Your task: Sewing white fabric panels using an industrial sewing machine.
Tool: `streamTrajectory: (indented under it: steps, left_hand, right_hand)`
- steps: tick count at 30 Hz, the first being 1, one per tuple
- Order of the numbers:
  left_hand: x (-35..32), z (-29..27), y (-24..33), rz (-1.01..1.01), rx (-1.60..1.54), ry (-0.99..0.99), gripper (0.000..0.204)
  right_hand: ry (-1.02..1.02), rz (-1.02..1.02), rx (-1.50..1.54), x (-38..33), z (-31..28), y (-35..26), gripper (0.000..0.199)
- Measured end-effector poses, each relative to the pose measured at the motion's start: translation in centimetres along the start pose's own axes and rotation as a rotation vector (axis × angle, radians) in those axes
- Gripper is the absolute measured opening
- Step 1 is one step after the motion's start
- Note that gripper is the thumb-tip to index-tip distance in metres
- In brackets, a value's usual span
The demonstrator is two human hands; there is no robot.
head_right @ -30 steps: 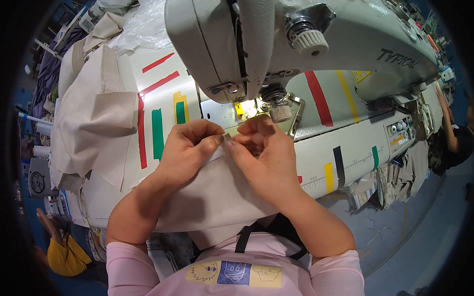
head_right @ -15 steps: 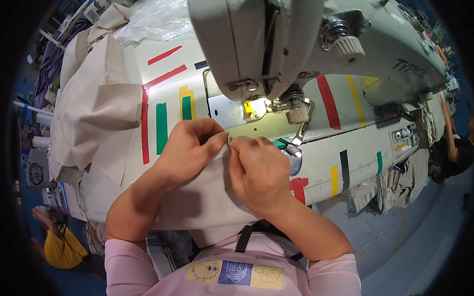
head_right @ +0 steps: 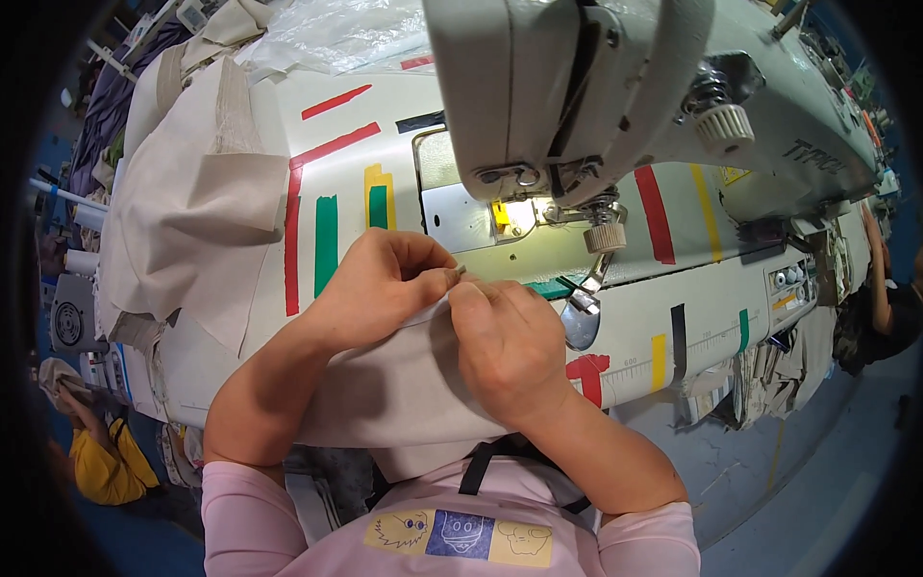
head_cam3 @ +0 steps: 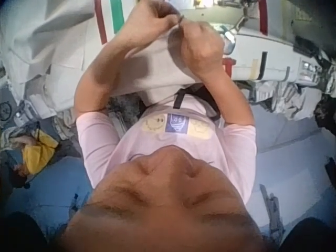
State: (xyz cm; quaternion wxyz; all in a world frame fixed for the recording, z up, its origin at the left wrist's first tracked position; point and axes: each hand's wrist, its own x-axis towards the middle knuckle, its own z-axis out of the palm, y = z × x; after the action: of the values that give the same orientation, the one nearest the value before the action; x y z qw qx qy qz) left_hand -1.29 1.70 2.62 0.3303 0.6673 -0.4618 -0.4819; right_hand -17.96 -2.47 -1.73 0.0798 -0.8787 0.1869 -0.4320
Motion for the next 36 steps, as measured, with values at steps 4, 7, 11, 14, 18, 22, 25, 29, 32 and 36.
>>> streamTrajectory:
  steps: [4,7,11,14,18,22,25,29,32,36]
  left_hand:
    - [0.2,0.4,0.2,0.004,0.074,0.03,0.024]
    - [0.6,0.6,0.0,0.075,0.136,0.046,0.023]
    - [1.4,1.6,0.4,0.205,0.237,0.067,0.022]
    - [2.1,2.2,1.7,0.158,0.279,0.058,0.02]
    - [2.8,3.0,1.4,0.146,0.439,0.158,0.014]
    - [2.8,4.2,-0.6,0.487,0.561,0.404,0.013]
    - [2.6,4.5,-1.5,0.716,0.69,0.449,0.015]
    - [1.1,4.7,-2.3,0.769,0.973,0.337,0.034]
    - [-1.6,5.0,-1.6,0.632,0.988,0.258,0.05]
    - [-1.5,4.2,-1.9,0.601,0.888,0.117,0.056]
  right_hand:
    - [-0.061,0.177,0.054,-0.4,-1.1,-0.5,0.036]
    - [-0.202,0.318,-0.027,-1.3,-3.5,-1.3,0.031]
    - [-0.25,0.331,-0.019,-2.5,-6.0,-1.9,0.019]
    - [-0.269,0.353,0.02,-2.9,-7.1,-1.9,0.016]
    - [-0.32,0.409,0.046,-4.1,-7.1,-1.6,0.016]
    - [-0.28,0.385,0.057,-4.7,-7.2,-1.6,0.017]
    - [-0.238,0.368,0.12,-4.8,-7.1,-1.5,0.018]
    - [-0.243,0.355,0.135,-5.2,-7.5,-1.4,0.019]
    - [-0.29,0.367,0.162,-5.8,-8.2,-1.6,0.02]
    - [-0.322,0.377,0.231,-5.9,-8.7,-1.5,0.022]
